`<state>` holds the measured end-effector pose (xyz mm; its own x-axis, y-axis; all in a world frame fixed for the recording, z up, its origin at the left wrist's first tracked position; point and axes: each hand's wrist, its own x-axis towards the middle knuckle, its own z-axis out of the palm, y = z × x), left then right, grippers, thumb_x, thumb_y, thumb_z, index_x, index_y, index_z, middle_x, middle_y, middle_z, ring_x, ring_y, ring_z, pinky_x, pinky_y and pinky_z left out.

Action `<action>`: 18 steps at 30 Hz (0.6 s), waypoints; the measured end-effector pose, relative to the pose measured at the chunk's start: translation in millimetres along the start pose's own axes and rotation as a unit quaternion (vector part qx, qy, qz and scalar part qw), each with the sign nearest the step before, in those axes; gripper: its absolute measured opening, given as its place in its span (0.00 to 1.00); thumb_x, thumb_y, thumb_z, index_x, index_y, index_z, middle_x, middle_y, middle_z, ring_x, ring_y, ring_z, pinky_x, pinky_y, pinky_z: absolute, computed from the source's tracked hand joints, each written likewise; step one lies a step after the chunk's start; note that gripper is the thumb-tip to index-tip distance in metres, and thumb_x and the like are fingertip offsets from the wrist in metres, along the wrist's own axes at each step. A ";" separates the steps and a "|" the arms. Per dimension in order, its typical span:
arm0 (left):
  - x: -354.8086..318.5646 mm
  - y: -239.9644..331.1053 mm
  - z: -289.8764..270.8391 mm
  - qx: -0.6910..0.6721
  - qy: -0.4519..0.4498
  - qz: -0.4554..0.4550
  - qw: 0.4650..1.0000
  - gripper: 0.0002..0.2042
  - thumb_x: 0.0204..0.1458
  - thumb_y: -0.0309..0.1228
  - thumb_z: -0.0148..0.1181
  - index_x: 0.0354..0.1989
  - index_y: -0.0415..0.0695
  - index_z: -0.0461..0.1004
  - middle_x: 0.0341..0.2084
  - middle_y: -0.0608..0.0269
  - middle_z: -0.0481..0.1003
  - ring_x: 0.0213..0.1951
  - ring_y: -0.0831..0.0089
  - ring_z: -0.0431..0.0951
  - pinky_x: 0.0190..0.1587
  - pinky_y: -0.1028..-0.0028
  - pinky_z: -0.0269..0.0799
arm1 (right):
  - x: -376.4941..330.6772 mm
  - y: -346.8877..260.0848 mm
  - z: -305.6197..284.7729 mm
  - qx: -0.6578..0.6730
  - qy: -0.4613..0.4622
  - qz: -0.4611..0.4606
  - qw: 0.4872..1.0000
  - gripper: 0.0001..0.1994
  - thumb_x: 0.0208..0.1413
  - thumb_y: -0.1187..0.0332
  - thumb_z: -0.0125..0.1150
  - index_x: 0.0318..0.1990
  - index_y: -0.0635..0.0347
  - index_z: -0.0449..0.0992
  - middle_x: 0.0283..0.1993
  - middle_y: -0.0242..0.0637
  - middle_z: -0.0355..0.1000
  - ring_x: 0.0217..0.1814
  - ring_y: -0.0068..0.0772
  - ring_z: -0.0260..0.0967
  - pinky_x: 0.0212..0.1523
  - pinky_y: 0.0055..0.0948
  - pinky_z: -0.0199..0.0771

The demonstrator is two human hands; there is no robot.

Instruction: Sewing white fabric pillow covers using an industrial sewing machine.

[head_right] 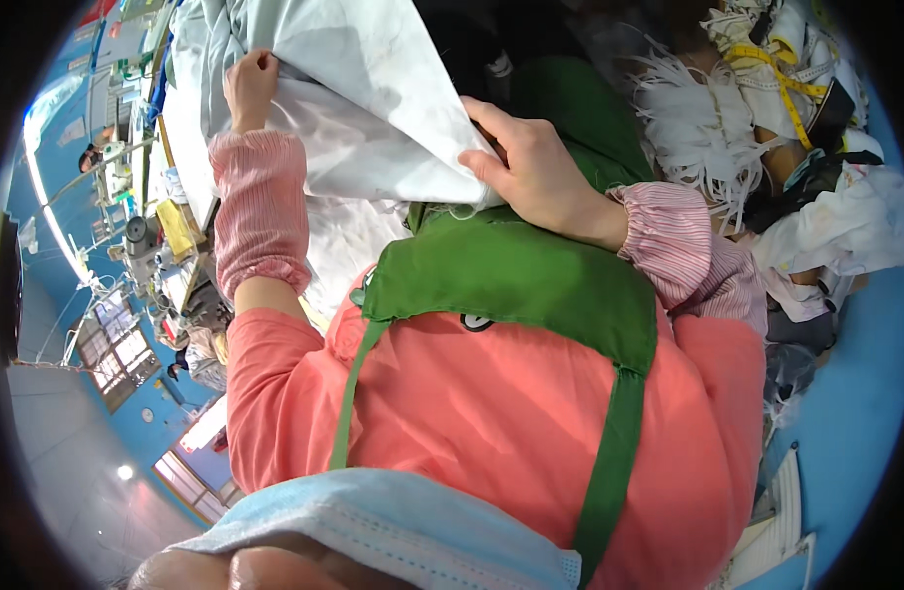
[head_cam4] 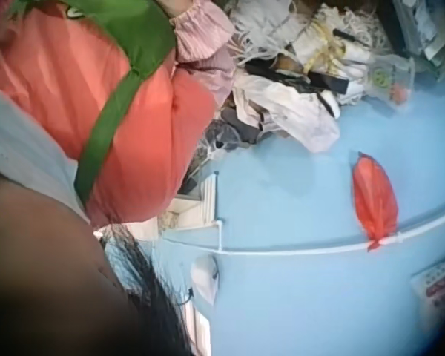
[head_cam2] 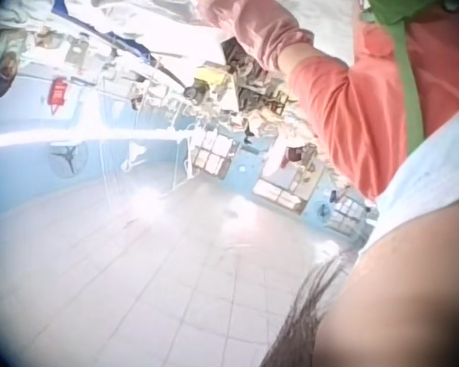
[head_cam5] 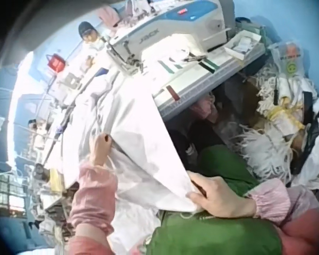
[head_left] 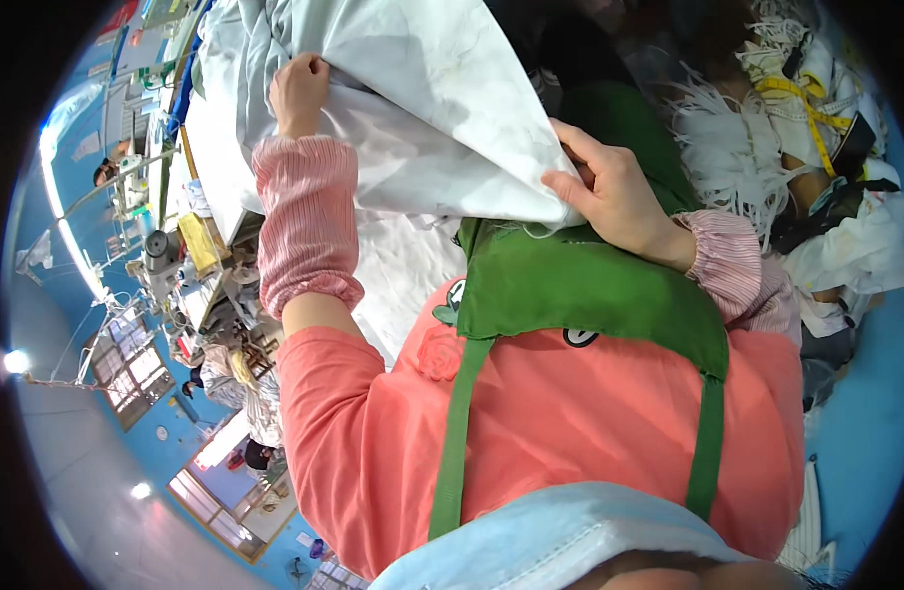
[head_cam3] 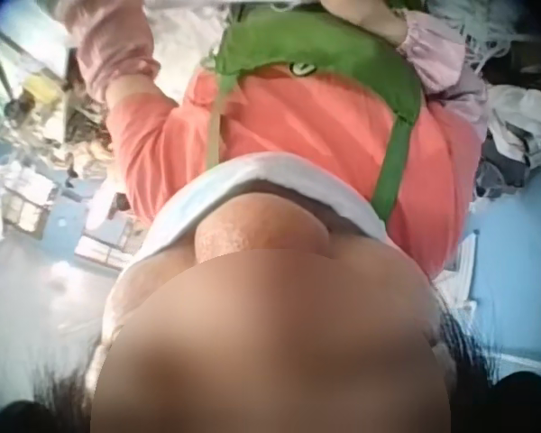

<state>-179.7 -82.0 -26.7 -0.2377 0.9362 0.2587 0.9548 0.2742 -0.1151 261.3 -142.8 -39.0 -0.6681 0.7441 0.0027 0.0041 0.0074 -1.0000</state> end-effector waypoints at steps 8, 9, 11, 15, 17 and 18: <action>17.8 -12.7 -7.5 -0.001 0.057 0.011 0.998 0.10 0.51 0.38 0.55 0.33 0.50 0.82 0.28 0.55 0.81 0.33 0.51 0.80 0.38 0.59 0.75 | -7.3 16.1 -0.5 -0.047 0.023 0.025 0.998 0.28 0.61 0.76 0.60 0.69 0.58 0.62 0.42 0.37 0.79 0.35 0.16 0.73 0.37 0.20 0.74; 18.2 -13.5 -8.5 -0.012 0.050 0.008 0.999 0.11 0.51 0.38 0.55 0.33 0.49 0.82 0.28 0.55 0.81 0.34 0.51 0.80 0.38 0.58 0.75 | -7.3 16.5 0.0 -0.048 0.023 0.025 0.998 0.28 0.61 0.76 0.60 0.69 0.58 0.62 0.42 0.37 0.79 0.35 0.16 0.73 0.37 0.20 0.74; 17.7 -17.8 -8.7 -0.010 0.051 0.010 0.999 0.11 0.51 0.38 0.55 0.33 0.49 0.82 0.29 0.55 0.81 0.34 0.51 0.80 0.38 0.58 0.75 | -8.4 17.2 1.6 -0.034 0.029 0.029 0.999 0.27 0.61 0.76 0.60 0.68 0.59 0.63 0.42 0.36 0.78 0.37 0.15 0.72 0.38 0.20 0.74; 14.8 -19.2 -7.3 -0.004 0.061 0.014 0.998 0.11 0.51 0.38 0.55 0.33 0.49 0.82 0.29 0.55 0.81 0.34 0.51 0.80 0.39 0.59 0.75 | -9.1 17.6 2.2 -0.008 0.036 0.047 0.998 0.24 0.61 0.76 0.60 0.65 0.61 0.66 0.42 0.34 0.78 0.38 0.13 0.71 0.39 0.18 0.73; 14.6 -17.5 -8.4 -0.003 0.062 0.013 0.998 0.11 0.51 0.38 0.55 0.33 0.49 0.82 0.29 0.55 0.81 0.34 0.51 0.81 0.38 0.59 0.75 | -7.7 21.8 -1.6 -0.021 0.004 0.096 0.995 0.22 0.62 0.76 0.60 0.62 0.63 0.66 0.41 0.33 0.77 0.38 0.14 0.72 0.39 0.17 0.73; 15.2 -16.3 -8.6 -0.002 0.064 0.013 0.998 0.11 0.51 0.38 0.55 0.33 0.49 0.82 0.28 0.55 0.81 0.34 0.52 0.81 0.38 0.59 0.75 | -7.5 21.8 -1.7 -0.022 0.004 0.097 0.995 0.22 0.62 0.76 0.60 0.62 0.63 0.66 0.41 0.33 0.77 0.38 0.14 0.72 0.39 0.17 0.73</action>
<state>-197.4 -74.1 -12.6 -0.1889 0.9070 0.3764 0.9610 0.2495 -0.1190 267.7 -147.1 -60.8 -0.6456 0.7397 -0.1899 0.1645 -0.1081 -0.9804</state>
